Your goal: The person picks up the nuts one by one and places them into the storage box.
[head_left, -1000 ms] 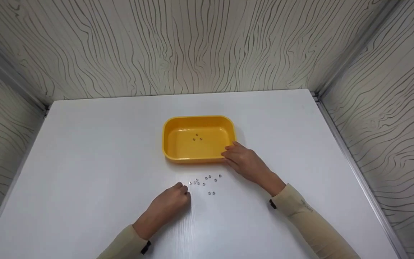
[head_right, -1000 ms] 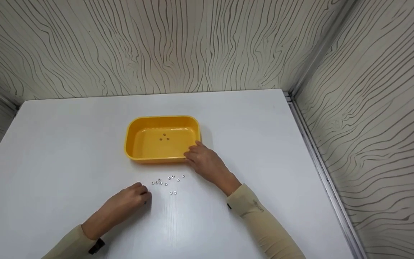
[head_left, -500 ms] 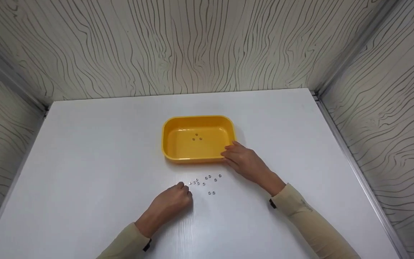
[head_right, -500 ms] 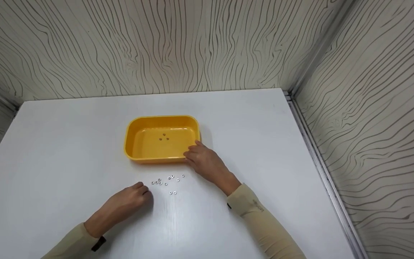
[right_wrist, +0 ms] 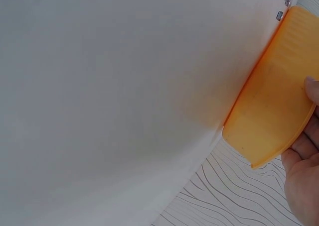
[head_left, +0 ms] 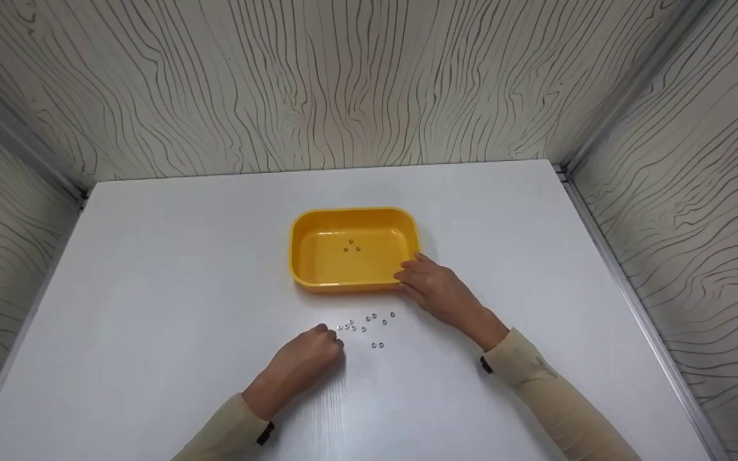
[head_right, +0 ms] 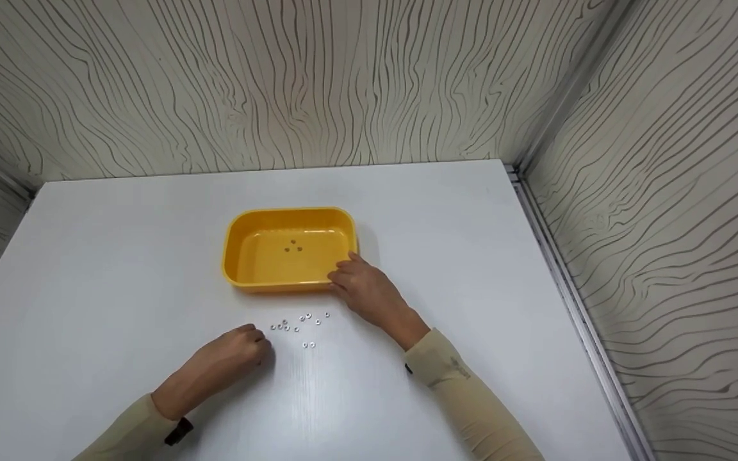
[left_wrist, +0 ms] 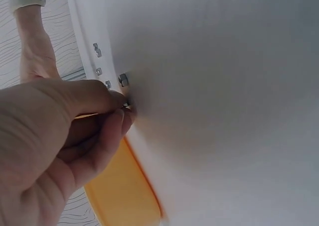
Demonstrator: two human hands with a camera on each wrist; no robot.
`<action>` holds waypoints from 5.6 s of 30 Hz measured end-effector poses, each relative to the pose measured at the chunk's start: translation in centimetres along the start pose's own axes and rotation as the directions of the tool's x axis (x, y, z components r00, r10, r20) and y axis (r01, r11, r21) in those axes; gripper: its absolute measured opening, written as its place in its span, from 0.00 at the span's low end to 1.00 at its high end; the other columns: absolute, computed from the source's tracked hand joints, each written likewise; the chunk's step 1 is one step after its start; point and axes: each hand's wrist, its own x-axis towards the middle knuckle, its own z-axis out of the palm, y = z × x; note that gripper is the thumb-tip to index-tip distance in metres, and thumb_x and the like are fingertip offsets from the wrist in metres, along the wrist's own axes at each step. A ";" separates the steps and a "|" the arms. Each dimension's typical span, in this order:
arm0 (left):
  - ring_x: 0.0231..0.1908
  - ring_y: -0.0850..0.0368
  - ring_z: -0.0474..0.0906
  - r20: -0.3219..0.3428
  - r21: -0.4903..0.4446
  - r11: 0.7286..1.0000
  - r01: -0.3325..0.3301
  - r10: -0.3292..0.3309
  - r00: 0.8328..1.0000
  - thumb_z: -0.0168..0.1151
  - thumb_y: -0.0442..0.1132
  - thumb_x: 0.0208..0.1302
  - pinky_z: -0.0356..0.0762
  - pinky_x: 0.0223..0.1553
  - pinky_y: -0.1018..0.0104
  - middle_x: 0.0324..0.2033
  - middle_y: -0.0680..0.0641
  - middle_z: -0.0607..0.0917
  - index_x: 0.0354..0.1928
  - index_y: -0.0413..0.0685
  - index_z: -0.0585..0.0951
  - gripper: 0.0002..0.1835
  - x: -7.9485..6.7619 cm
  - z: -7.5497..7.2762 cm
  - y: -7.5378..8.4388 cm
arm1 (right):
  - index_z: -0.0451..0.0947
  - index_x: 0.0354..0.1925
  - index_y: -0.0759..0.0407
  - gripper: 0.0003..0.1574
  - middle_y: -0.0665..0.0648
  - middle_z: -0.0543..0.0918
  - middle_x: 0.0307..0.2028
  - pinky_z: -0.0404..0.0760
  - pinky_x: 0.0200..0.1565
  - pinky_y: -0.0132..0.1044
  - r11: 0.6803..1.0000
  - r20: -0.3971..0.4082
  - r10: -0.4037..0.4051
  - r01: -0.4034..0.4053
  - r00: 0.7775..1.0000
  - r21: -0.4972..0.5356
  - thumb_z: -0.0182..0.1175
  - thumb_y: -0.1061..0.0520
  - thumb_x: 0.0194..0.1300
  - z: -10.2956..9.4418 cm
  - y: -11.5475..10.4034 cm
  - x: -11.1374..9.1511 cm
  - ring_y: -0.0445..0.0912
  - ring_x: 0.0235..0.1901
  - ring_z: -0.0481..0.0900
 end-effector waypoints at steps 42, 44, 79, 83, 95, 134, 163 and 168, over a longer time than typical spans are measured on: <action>0.36 0.55 0.87 0.022 -0.608 0.786 0.111 -0.124 0.992 0.68 0.23 0.61 0.87 0.41 0.65 0.34 0.47 0.92 0.37 0.40 0.89 0.07 0.4 -1.1 -1.6 | 0.89 0.51 0.58 0.13 0.55 0.92 0.49 0.76 0.72 0.47 0.999 -0.003 -0.002 0.002 1.000 -0.053 0.69 0.56 0.71 0.1 -0.1 0.0 0.49 0.56 0.89; 0.37 0.55 0.88 0.018 -0.678 0.723 0.130 -0.161 0.987 0.67 0.24 0.64 0.88 0.42 0.64 0.35 0.45 0.93 0.40 0.38 0.90 0.07 0.5 -1.4 -1.8 | 0.89 0.51 0.58 0.13 0.54 0.92 0.49 0.76 0.72 0.47 0.999 -0.004 -0.004 0.004 1.000 -0.054 0.69 0.56 0.71 0.1 -0.1 0.0 0.49 0.56 0.89; 0.36 0.56 0.85 0.266 -0.954 -0.071 0.293 -0.655 0.707 0.71 0.36 0.69 0.87 0.43 0.73 0.38 0.46 0.91 0.45 0.43 0.92 0.07 6.5 -3.8 -8.2 | 0.89 0.50 0.59 0.13 0.57 0.92 0.50 0.75 0.72 0.48 1.000 -0.006 0.010 -0.010 1.000 -0.023 0.68 0.55 0.72 0.1 0.0 0.1 0.50 0.57 0.88; 0.39 0.56 0.85 0.352 -0.934 -0.199 0.297 -0.658 0.666 0.70 0.37 0.70 0.87 0.46 0.72 0.40 0.46 0.91 0.46 0.43 0.91 0.08 7.6 -3.6 -9.3 | 0.89 0.50 0.59 0.12 0.56 0.92 0.49 0.76 0.72 0.49 1.000 -0.019 -0.010 0.010 1.000 -0.026 0.69 0.56 0.71 0.1 0.0 0.0 0.50 0.56 0.88; 0.42 0.59 0.84 0.665 -0.746 -0.540 0.390 -0.570 0.483 0.66 0.38 0.74 0.86 0.48 0.73 0.44 0.46 0.89 0.53 0.37 0.88 0.13 10.8 -1.5 -12.5 | 0.88 0.51 0.59 0.14 0.56 0.92 0.49 0.75 0.72 0.48 1.000 -0.002 -0.012 0.012 1.000 -0.016 0.68 0.54 0.72 0.1 0.0 0.0 0.50 0.57 0.88; 0.43 0.52 0.83 0.538 -0.805 -0.220 0.551 -0.663 0.521 0.64 0.40 0.74 0.84 0.50 0.62 0.42 0.46 0.87 0.49 0.41 0.88 0.11 12.2 -1.5 -11.2 | 0.88 0.51 0.58 0.12 0.55 0.91 0.50 0.74 0.74 0.48 1.000 0.022 0.015 -0.015 1.000 -0.018 0.67 0.56 0.72 0.1 0.0 0.1 0.50 0.58 0.88; 0.45 0.54 0.83 0.164 -0.621 0.740 0.257 -0.199 0.966 0.71 0.39 0.68 0.86 0.49 0.57 0.46 0.48 0.85 0.50 0.45 0.90 0.12 0.1 -2.6 -3.5 | 0.88 0.51 0.59 0.13 0.57 0.92 0.51 0.74 0.73 0.47 0.999 0.038 0.032 -0.031 0.999 -0.038 0.67 0.55 0.73 -0.1 -0.3 0.4 0.50 0.57 0.88; 0.44 0.57 0.80 0.160 -0.616 0.763 0.195 -0.121 0.980 0.72 0.40 0.64 0.85 0.45 0.61 0.44 0.50 0.85 0.48 0.50 0.90 0.11 -1.3 -1.6 -2.6 | 0.88 0.52 0.58 0.13 0.56 0.92 0.51 0.74 0.73 0.47 0.999 0.033 0.046 -0.045 0.998 -0.026 0.67 0.55 0.73 -0.1 -0.5 0.4 0.49 0.57 0.88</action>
